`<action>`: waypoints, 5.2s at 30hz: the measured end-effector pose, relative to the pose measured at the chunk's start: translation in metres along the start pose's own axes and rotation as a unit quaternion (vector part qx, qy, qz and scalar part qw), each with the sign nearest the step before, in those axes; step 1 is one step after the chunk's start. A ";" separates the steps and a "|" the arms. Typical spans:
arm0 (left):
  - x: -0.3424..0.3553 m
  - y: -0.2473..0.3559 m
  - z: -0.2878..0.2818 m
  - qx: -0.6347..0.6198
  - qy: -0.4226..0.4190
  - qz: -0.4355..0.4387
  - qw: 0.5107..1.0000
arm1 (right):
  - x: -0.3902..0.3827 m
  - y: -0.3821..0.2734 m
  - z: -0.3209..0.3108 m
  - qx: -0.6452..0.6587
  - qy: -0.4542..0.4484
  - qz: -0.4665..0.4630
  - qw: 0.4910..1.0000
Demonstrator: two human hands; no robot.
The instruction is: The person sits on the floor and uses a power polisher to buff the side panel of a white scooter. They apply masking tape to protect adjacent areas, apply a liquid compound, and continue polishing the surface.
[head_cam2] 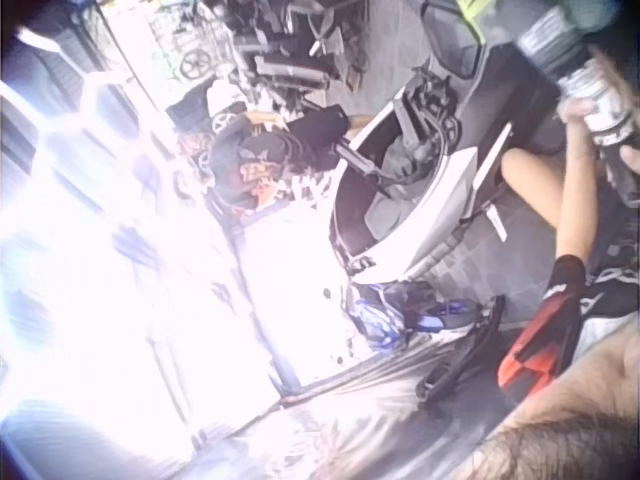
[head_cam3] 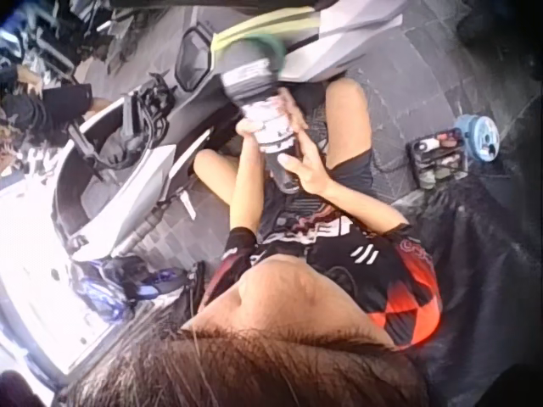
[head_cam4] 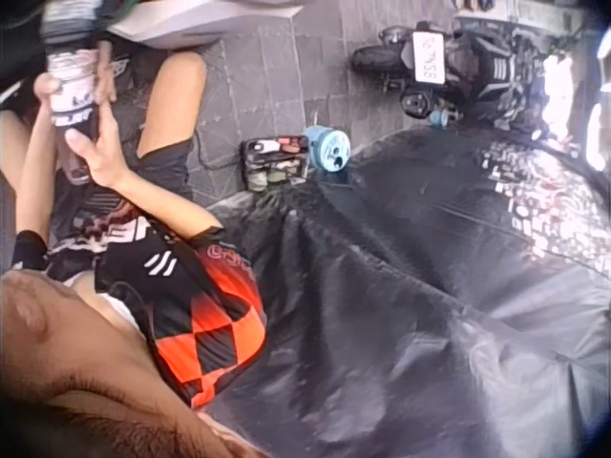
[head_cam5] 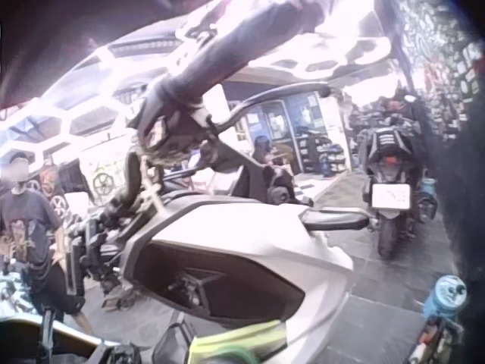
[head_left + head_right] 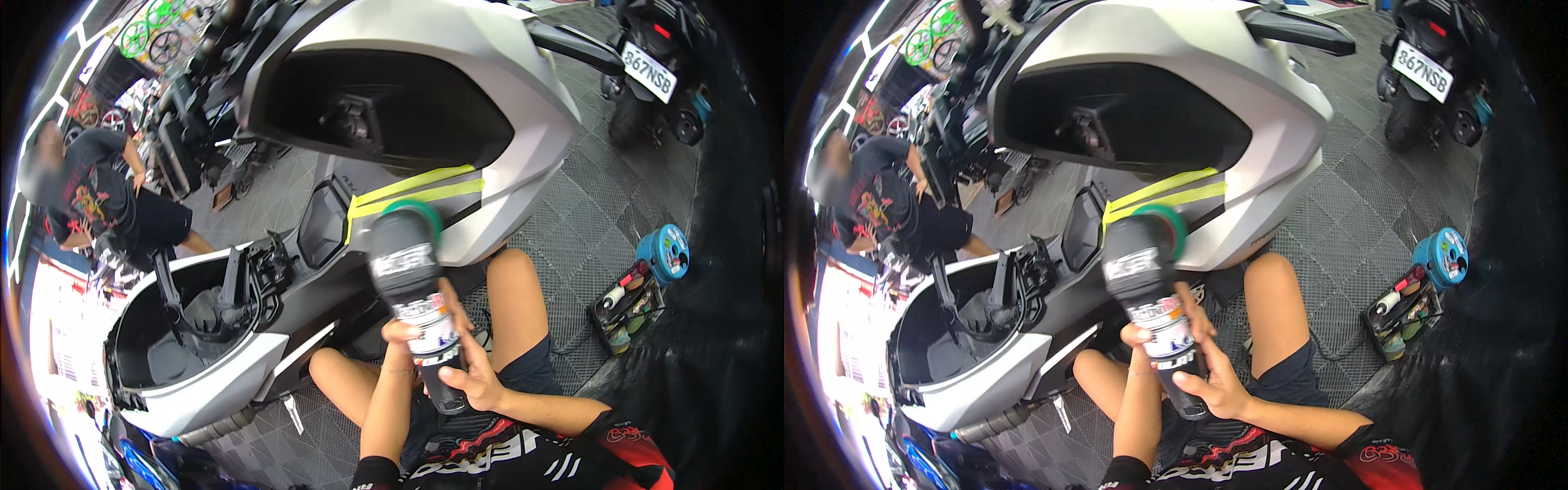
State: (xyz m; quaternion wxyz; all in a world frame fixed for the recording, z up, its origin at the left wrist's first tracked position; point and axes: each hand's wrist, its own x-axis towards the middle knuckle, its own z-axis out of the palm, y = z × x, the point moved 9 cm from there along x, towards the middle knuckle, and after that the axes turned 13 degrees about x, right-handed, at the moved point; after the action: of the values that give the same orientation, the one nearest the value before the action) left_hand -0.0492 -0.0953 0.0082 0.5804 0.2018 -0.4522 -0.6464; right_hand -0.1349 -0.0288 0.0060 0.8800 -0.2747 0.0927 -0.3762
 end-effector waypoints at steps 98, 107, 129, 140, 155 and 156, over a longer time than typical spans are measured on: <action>-0.261 -0.470 -0.166 0.622 0.066 -0.646 0.438 | 0.040 0.119 -0.192 -0.742 -0.275 0.333 0.512; -0.251 -0.430 -0.143 0.534 -0.063 -0.599 0.593 | -0.006 0.202 -0.155 -0.750 -0.313 0.394 0.430; -0.238 -0.426 -0.132 0.604 -0.238 -0.618 0.443 | -0.242 -0.082 -0.433 -0.380 0.433 0.111 0.810; -0.132 -0.171 -0.027 0.540 -0.021 -0.428 0.724 | -0.208 0.046 -0.354 -0.172 0.213 0.188 0.943; -0.321 0.344 -0.056 0.875 0.465 -0.011 0.134 | 0.047 -0.108 -0.303 -0.601 0.264 0.081 0.750; -0.332 0.356 -0.065 0.883 0.465 -0.028 0.053 | 0.067 -0.112 -0.297 -0.613 0.264 0.068 0.742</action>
State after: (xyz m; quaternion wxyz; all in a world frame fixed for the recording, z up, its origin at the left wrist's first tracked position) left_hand 0.2854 0.2209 0.1795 0.0445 0.8368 -0.3190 0.4427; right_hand -0.2663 -0.2630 -0.1758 0.4857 -0.6376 0.5499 -0.2351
